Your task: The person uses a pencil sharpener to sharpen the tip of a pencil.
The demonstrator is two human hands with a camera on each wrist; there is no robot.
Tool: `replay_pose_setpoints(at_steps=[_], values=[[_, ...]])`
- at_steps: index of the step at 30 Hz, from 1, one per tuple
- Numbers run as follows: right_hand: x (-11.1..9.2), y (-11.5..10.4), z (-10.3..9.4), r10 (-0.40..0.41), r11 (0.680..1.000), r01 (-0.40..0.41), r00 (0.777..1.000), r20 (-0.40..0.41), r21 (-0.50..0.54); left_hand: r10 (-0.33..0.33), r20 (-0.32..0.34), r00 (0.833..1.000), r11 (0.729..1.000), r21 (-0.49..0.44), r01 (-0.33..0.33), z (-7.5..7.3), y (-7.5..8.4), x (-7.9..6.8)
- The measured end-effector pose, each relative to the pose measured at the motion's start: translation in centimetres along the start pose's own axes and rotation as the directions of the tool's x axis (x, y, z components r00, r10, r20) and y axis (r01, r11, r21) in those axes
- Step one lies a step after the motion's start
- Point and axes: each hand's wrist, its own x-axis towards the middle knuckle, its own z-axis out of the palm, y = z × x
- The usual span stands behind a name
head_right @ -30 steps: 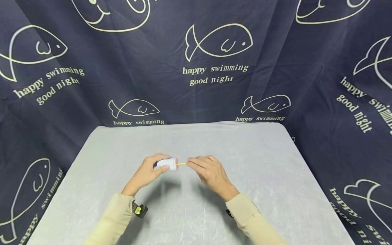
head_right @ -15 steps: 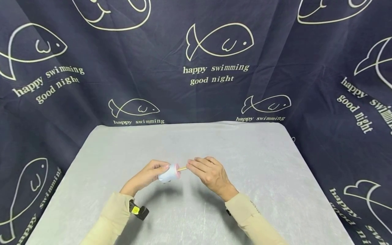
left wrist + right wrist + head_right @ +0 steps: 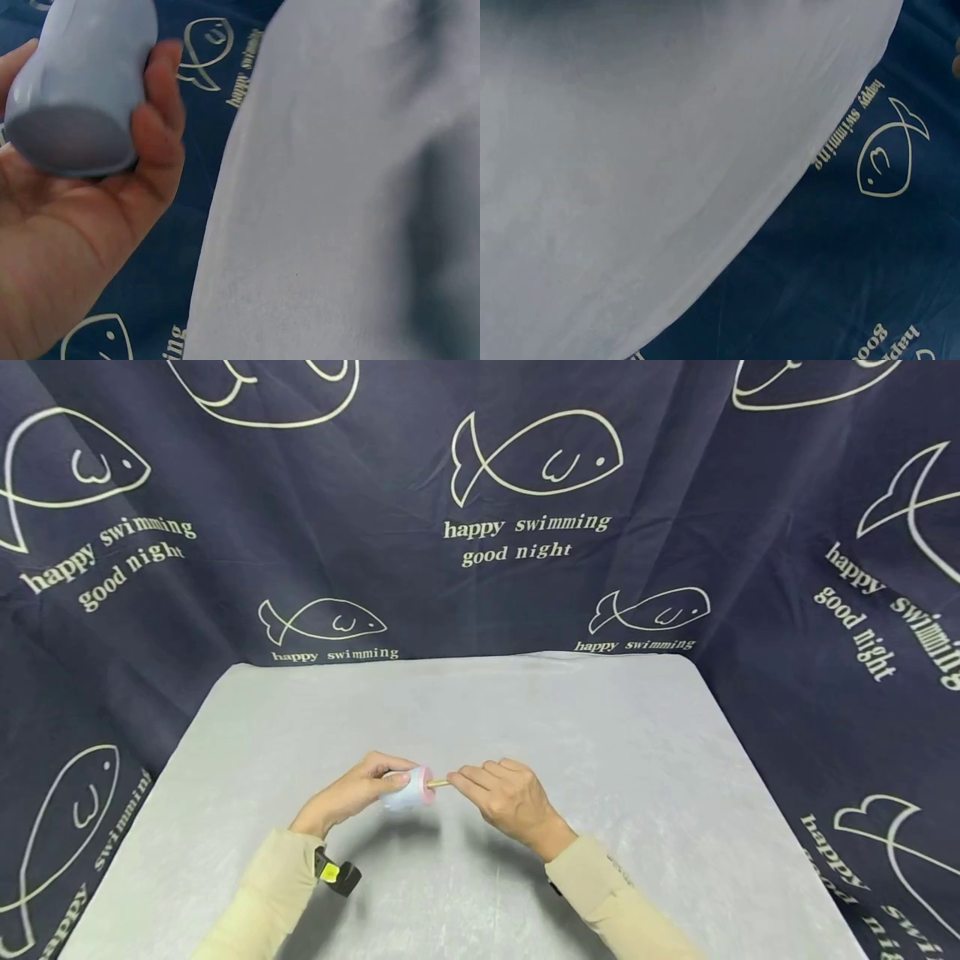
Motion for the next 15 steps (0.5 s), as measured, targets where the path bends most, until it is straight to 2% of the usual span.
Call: replay_pose_setpoints(at_steps=[2, 4, 5, 6, 7, 8, 9, 10, 12, 13, 14, 15], values=[[0.1, 0.0, -0.1, 0.053, 0.997, -0.057, 0.997, 0.053, 0.059, 0.044, -0.051, 0.998, 0.988, 0.148, -0.036, 0.3, 0.2, 0.1], [0.1, -0.1, -0.2, 0.137, 0.978, -0.156, 0.981, 0.138, 0.138, 0.077, -0.097, 0.992, 0.958, 0.283, -0.047, 0.8, 0.3, 0.1], [0.0, -0.2, -0.4, 0.191, 0.958, -0.227, 0.962, 0.196, 0.178, 0.102, -0.117, 0.988, 0.936, 0.348, -0.056, 1.1, 0.2, 0.1], [0.0, -0.3, -0.5, 0.255, 0.921, -0.317, 0.93, 0.265, 0.226, 0.137, -0.132, 0.982, 0.905, 0.419, -0.07, 1.5, 0.1, 0.1], [0.0, -0.3, -0.7, 0.319, 0.868, -0.417, 0.884, 0.341, 0.268, 0.174, -0.142, 0.974, 0.87, 0.486, -0.085, 1.8, -0.1, 0.1], [0.0, -0.3, -0.9, 0.381, 0.795, -0.526, 0.821, 0.425, 0.302, 0.217, -0.148, 0.965, 0.827, 0.553, -0.102, 2.2, -0.3, 0.1], [0.0, -0.2, -1.1, 0.43, 0.708, -0.627, 0.747, 0.507, 0.325, 0.269, -0.14, 0.953, 0.776, 0.618, -0.128, 2.5, -0.5, 0.1], [0.0, -0.1, -1.3, 0.463, 0.603, -0.721, 0.665, 0.586, 0.342, 0.328, -0.124, 0.936, 0.713, 0.683, -0.16, 2.8, -0.8, 0.1], [0.0, 0.2, -1.5, 0.473, 0.368, -0.859, 0.502, 0.724, 0.356, 0.448, -0.066, 0.892, 0.564, 0.795, -0.225, 3.3, -1.3, 0.1], [-0.1, 0.4, -1.5, 0.456, 0.258, -0.9, 0.433, 0.777, 0.351, 0.503, -0.029, 0.864, 0.482, 0.839, -0.253, 3.5, -1.5, 0.0], [-0.3, 0.6, -1.5, 0.429, 0.159, -0.925, 0.38, 0.82, 0.345, 0.549, 0.012, 0.835, 0.399, 0.875, -0.275, 3.6, -1.7, 0.0], [-0.4, 0.8, -1.4, 0.398, 0.081, -0.938, 0.342, 0.851, 0.338, 0.586, 0.05, 0.809, 0.326, 0.9, -0.291, 3.7, -2.0, 0.0]])
